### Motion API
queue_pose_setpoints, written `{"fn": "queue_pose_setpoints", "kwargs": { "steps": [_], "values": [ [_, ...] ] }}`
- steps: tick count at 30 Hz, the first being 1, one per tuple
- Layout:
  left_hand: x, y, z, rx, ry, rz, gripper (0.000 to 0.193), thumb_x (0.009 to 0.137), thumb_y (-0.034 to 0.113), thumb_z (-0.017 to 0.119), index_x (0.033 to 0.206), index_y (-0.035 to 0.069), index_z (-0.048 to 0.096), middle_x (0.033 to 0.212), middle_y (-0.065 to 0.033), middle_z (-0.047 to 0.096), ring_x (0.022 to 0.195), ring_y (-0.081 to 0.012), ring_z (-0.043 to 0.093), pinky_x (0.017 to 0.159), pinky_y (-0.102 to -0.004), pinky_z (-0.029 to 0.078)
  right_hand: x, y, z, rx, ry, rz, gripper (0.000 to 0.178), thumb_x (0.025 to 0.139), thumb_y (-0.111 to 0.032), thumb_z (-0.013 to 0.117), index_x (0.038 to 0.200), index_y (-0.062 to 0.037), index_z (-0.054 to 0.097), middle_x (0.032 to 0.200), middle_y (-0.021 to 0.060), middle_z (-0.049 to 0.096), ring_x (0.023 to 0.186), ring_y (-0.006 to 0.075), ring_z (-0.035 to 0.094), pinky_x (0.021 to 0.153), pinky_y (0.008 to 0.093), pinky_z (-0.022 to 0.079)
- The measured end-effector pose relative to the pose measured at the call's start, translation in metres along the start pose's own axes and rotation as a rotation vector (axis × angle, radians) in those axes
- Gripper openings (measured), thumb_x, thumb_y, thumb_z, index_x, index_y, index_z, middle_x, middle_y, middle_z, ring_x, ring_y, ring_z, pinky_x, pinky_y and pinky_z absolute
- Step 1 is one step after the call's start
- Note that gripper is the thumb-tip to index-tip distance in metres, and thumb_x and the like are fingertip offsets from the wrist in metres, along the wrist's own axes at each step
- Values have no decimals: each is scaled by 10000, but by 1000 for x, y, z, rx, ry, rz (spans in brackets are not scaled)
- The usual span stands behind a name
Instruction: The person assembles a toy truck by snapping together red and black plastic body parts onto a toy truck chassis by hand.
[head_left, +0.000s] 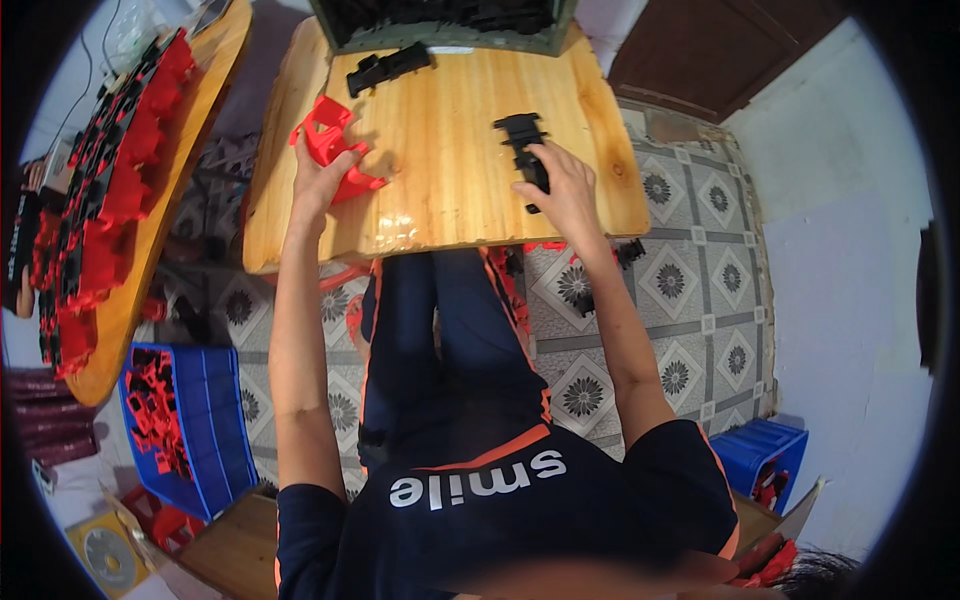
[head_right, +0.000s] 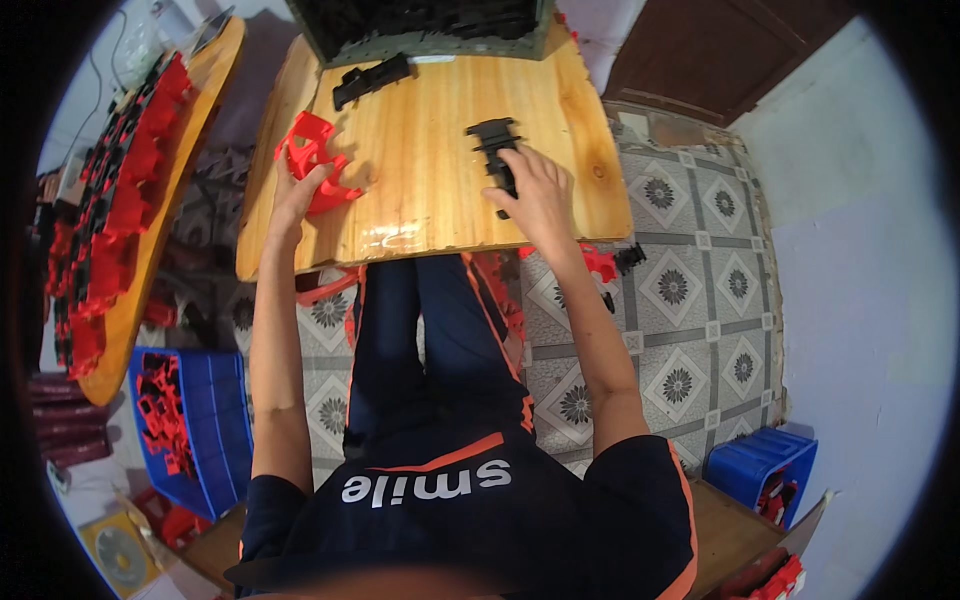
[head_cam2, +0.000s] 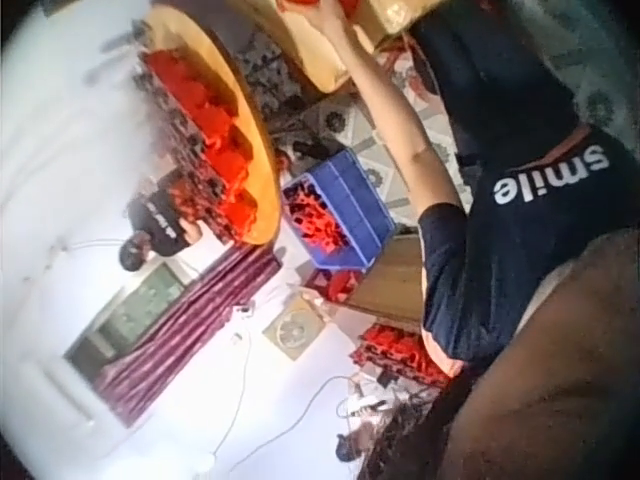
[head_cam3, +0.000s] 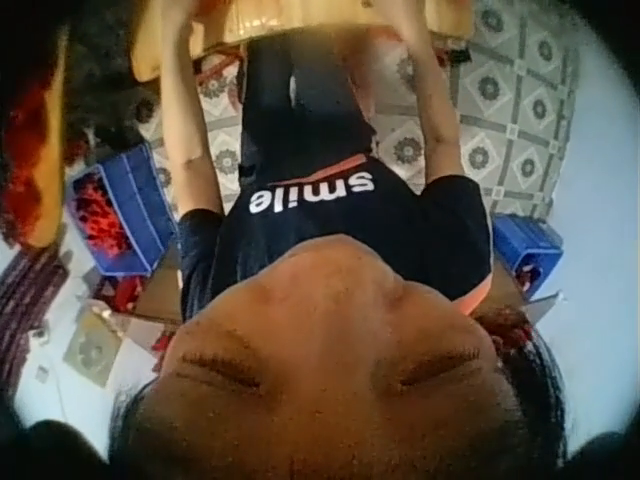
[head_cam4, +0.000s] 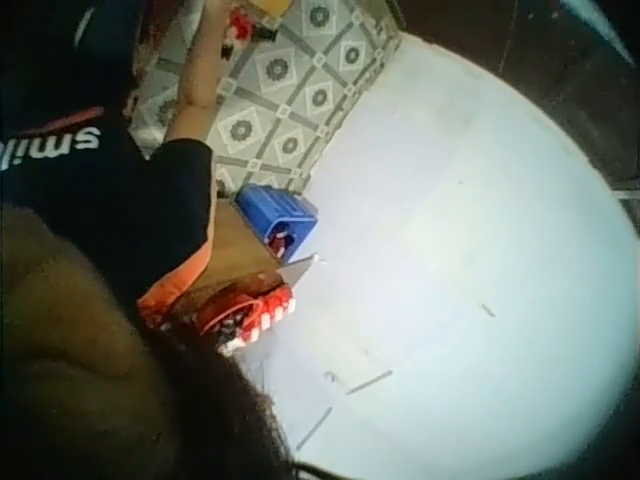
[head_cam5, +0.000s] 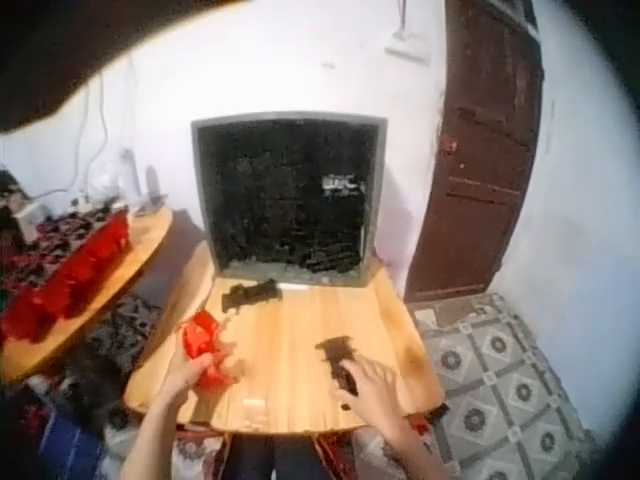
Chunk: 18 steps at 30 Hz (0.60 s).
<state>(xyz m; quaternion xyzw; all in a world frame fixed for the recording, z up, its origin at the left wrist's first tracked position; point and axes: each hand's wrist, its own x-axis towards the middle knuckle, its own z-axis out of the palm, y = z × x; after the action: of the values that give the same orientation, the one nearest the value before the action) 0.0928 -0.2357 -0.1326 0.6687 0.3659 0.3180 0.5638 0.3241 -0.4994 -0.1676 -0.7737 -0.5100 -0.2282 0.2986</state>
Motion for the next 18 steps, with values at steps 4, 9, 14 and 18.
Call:
{"fn": "queue_pose_setpoints", "kwargs": {
  "steps": [4, 9, 14, 18],
  "values": [
    [-31, -16, -26, -508, 7, -118, 764, 851, 68, 661, 1484, 63, 234, 1292, -151, 552, 1141, -269, 599, 921, -422, 536, 18, -33, 12, -4, -30, -33, 522, 787, -159, 773, 1260, -53, 580, 1174, 120, 657, 1043, 309, 622, 926, 391, 472],
    [-85, -18, -38, -770, 0, -122, 602, 905, 99, 625, 1453, 133, 378, 1372, -111, 524, 1233, -279, 549, 1036, -459, 456, 34, -22, 29, 1232, -254, 573, 377, 903, -161, 705, 1210, 27, 594, 1131, 66, 636, 995, 120, 606, 891, 260, 469],
    [-124, -24, -43, -935, -23, -72, 604, 958, 260, 596, 1479, 91, 340, 1380, -113, 523, 1254, -271, 532, 1047, -465, 441, 20, 19, 32, 347, -296, 79, 424, 869, -228, 711, 1204, 14, 620, 1098, 131, 690, 994, 221, 648, 886, 309, 477],
    [-137, -15, -43, -1094, -81, -86, 719, 970, 586, 436, 1460, 66, 360, 1386, -127, 520, 1243, -268, 543, 1042, -439, 451, 44, 15, 8, 529, -319, 450, 450, 853, -220, 698, 1253, -34, 611, 1166, 161, 665, 1064, 271, 634, 907, 356, 476]
  ]
}}
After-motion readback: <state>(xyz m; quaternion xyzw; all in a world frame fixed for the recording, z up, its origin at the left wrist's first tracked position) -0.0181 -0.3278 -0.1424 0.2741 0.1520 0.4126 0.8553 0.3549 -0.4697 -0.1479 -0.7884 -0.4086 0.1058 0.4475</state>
